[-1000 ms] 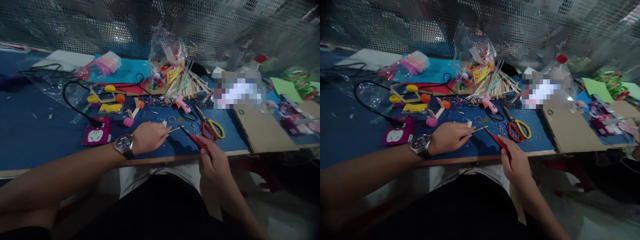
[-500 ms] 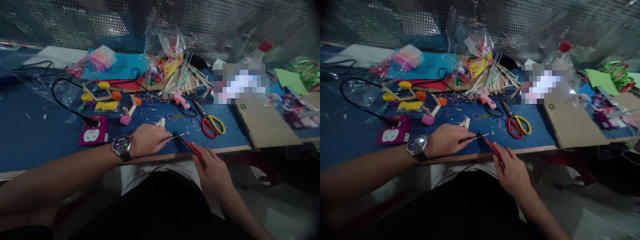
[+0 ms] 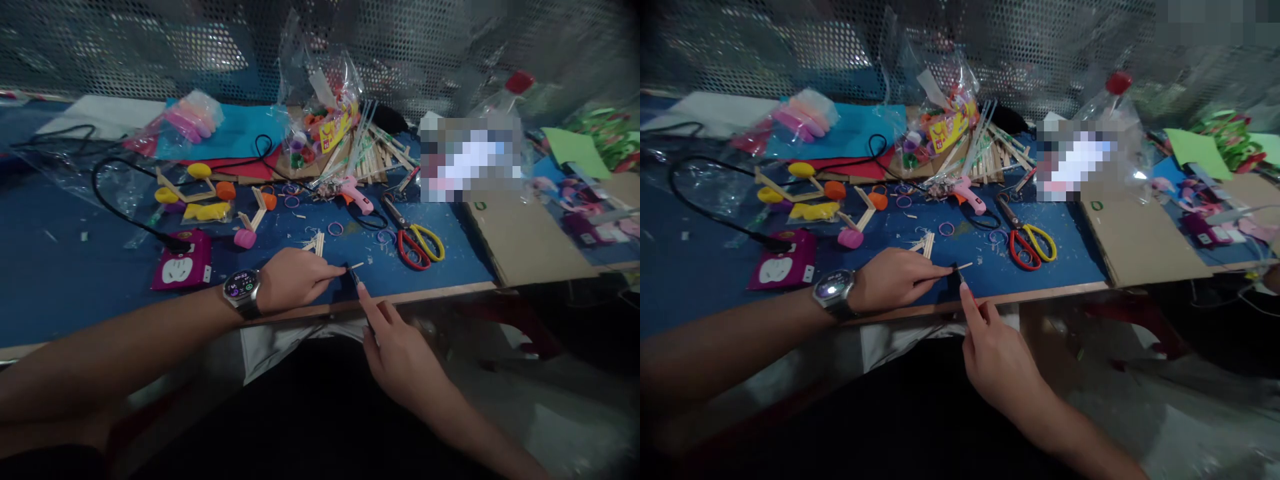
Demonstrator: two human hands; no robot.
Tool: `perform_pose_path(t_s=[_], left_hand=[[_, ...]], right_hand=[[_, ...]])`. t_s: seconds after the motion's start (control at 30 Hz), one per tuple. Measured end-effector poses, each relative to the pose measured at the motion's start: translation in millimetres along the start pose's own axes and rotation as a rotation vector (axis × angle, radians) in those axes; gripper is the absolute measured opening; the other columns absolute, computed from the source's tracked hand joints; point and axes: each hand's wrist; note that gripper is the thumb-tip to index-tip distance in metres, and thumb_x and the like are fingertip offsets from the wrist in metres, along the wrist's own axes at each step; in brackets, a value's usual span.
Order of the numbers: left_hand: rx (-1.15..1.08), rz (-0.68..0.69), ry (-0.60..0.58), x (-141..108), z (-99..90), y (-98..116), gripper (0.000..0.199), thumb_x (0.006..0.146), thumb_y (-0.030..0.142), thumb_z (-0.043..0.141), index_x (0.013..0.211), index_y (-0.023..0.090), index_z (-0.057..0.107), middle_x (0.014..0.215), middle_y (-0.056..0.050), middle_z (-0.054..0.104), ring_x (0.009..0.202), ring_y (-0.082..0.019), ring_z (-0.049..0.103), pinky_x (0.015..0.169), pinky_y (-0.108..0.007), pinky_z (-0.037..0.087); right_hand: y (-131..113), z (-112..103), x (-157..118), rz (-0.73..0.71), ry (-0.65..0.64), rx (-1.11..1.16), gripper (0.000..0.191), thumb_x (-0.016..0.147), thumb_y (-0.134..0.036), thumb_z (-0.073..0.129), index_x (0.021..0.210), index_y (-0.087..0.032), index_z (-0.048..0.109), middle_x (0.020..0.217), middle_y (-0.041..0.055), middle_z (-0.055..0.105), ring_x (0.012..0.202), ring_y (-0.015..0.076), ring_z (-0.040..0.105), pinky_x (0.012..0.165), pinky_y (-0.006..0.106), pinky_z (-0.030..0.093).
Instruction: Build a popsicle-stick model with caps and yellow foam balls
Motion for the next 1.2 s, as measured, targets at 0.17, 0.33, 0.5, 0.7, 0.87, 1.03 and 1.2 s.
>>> perform_pose_path(t_s=[0.17, 0.33, 0.5, 0.7, 0.87, 1.03, 1.2], left_hand=[[0.048, 0.005, -0.037, 1.1, 1.9, -0.5, 0.046, 0.114, 0.024, 0.056, 0.151, 0.029, 0.082, 0.1, -0.003, 0.09, 0.092, -0.021, 0.085, 0.068, -0.033, 0.048], [0.051, 0.006, -0.072, 3.5, 3.4, -2.0, 0.047, 0.114, 0.024, 0.054, 0.153, 0.027, 0.08, 0.105, -0.004, 0.091, 0.095, -0.021, 0.085, 0.07, -0.033, 0.05], [0.08, 0.02, -0.148, 7.6, -2.2, -6.1, 0.048, 0.116, 0.027, 0.053, 0.157, 0.028, 0.078, 0.107, -0.004, 0.091, 0.093, -0.022, 0.084, 0.069, -0.033, 0.047], [0.146, 0.001, -0.205, 7.9, -11.1, 0.6, 0.048, 0.116, 0.025, 0.054, 0.159, 0.028, 0.076, 0.11, -0.006, 0.088, 0.094, -0.022, 0.081, 0.068, -0.031, 0.045], [0.232, -0.029, -0.147, 4.3, -9.4, 12.3, 0.045, 0.115, 0.02, 0.057, 0.155, 0.025, 0.079, 0.109, -0.009, 0.081, 0.094, -0.024, 0.076, 0.067, -0.033, 0.044], [0.311, -0.076, -0.055, 2.9, -1.3, 28.5, 0.043, 0.115, 0.014, 0.055, 0.149, 0.018, 0.083, 0.115, -0.013, 0.081, 0.098, -0.028, 0.076, 0.08, -0.04, 0.059], [0.326, -0.205, 0.095, -0.7, 24.5, 62.8, 0.049, 0.114, 0.013, 0.054, 0.157, 0.003, 0.075, 0.152, -0.026, 0.079, 0.139, -0.042, 0.076, 0.115, -0.058, 0.066]], right_hand=[[-15.0, -5.5, 8.5, 0.06, -0.113, -0.132, 0.087, 0.112, -0.019, 0.051, 0.194, -0.014, 0.023, 0.146, 0.0256, 0.079, 0.081, 0.03, 0.085, 0.067, 0.039, 0.07], [-17.2, -7.8, 12.6, 0.049, -0.127, -0.202, 0.087, 0.112, -0.018, 0.052, 0.194, -0.017, 0.025, 0.142, 0.0246, 0.08, 0.077, 0.0255, 0.083, 0.063, 0.034, 0.067], [-17.8, -17.5, 15.1, 0.046, -0.2, -0.219, 0.09, 0.11, -0.014, 0.051, 0.195, -0.015, 0.021, 0.142, 0.0258, 0.079, 0.08, 0.0287, 0.085, 0.066, 0.038, 0.07], [-14.6, -26.3, 16.3, 0.014, -0.244, -0.158, 0.084, 0.117, -0.021, 0.047, 0.196, -0.014, 0.018, 0.146, 0.0257, 0.077, 0.097, 0.034, 0.088, 0.074, 0.041, 0.071], [0.8, -22.5, 15.5, -0.001, -0.199, -0.084, 0.082, 0.119, -0.022, 0.05, 0.196, -0.016, 0.019, 0.147, 0.0242, 0.078, 0.106, 0.0346, 0.087, 0.083, 0.041, 0.071], [6.5, -18.5, 14.2, -0.007, -0.192, -0.07, 0.082, 0.12, -0.022, 0.051, 0.196, -0.017, 0.02, 0.144, 0.0223, 0.078, 0.107, 0.0336, 0.086, 0.082, 0.04, 0.07], [4.9, -15.3, 13.8, 0.002, -0.181, -0.062, 0.081, 0.12, -0.022, 0.048, 0.196, -0.018, 0.019, 0.147, 0.0226, 0.077, 0.105, 0.0337, 0.085, 0.083, 0.043, 0.071]])
Point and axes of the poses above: each hand's wrist, its own x-axis towards the middle knuckle, its own z-axis out of the palm, y = z × x
